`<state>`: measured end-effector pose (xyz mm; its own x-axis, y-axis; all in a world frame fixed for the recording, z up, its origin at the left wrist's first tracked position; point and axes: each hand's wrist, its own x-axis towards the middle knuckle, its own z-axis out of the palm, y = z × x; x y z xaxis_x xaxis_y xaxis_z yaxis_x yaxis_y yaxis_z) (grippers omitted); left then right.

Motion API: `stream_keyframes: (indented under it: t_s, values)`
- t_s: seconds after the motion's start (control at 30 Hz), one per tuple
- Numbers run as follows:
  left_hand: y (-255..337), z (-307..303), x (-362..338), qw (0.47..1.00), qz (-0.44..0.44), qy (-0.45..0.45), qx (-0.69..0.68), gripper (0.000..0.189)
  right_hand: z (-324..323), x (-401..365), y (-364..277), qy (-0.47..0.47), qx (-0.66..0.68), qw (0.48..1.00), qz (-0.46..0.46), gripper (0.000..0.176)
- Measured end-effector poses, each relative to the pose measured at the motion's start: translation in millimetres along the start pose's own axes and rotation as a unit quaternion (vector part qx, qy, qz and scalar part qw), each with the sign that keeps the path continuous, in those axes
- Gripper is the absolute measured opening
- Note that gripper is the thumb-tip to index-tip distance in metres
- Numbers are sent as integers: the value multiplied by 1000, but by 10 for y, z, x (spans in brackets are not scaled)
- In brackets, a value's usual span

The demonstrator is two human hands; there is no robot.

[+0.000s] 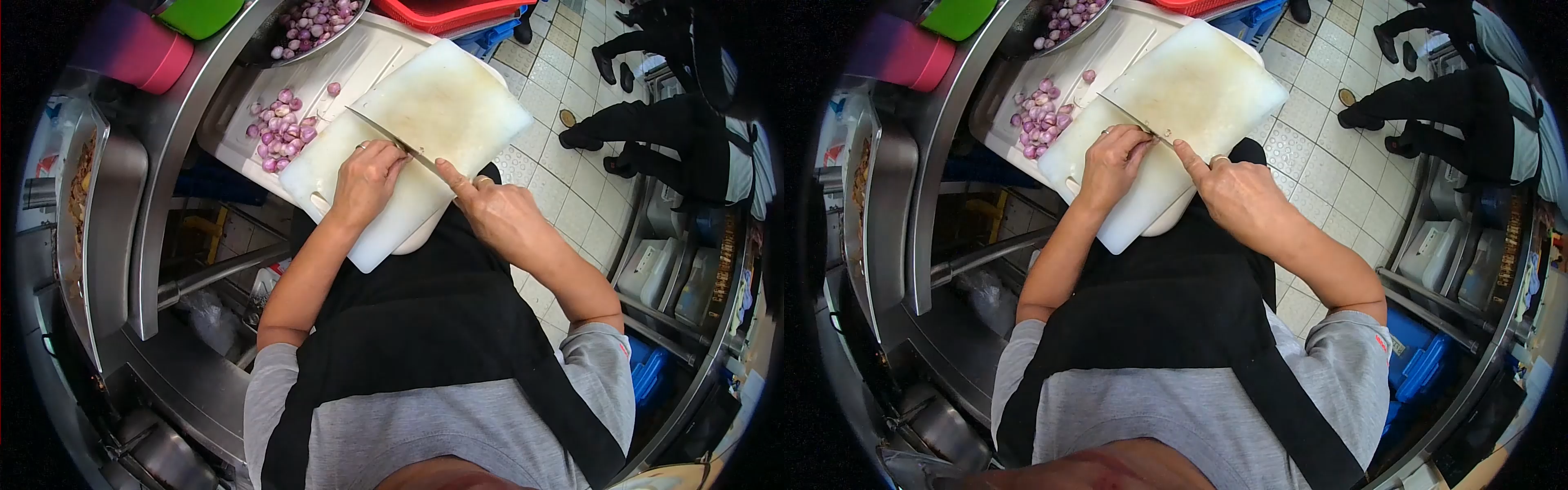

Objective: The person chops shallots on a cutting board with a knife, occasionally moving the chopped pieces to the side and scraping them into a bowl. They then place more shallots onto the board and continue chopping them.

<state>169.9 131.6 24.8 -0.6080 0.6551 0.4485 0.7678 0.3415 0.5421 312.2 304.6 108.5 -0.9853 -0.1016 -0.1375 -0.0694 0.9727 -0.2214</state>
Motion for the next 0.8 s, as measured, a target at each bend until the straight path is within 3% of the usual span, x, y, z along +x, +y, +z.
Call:
stream_keyframes:
  t_s: [0.1,0.3,0.43,0.5,0.63,0.73,0.8]
  values:
    - [-12,6,-2,1000,2,5,-5,9,323,127,76,55,21,998,-8,71]
    - [-27,9,-13,1000,2,-4,1,9,-19,2,2,-1,15,1000,8,73]
    - [-23,14,-4,1000,4,7,-10,10,334,124,98,48,19,999,-2,73]
    - [-31,9,-16,1000,3,6,-11,10,231,114,117,24,31,999,6,62]
    - [-15,15,-15,1000,1,10,-8,10,128,31,57,5,25,1000,15,61]
    - [-28,25,-9,1000,13,20,-9,10,411,119,95,45,48,997,32,59]
    - [-37,16,-11,1000,20,21,-7,10,420,169,194,58,149,987,25,58]
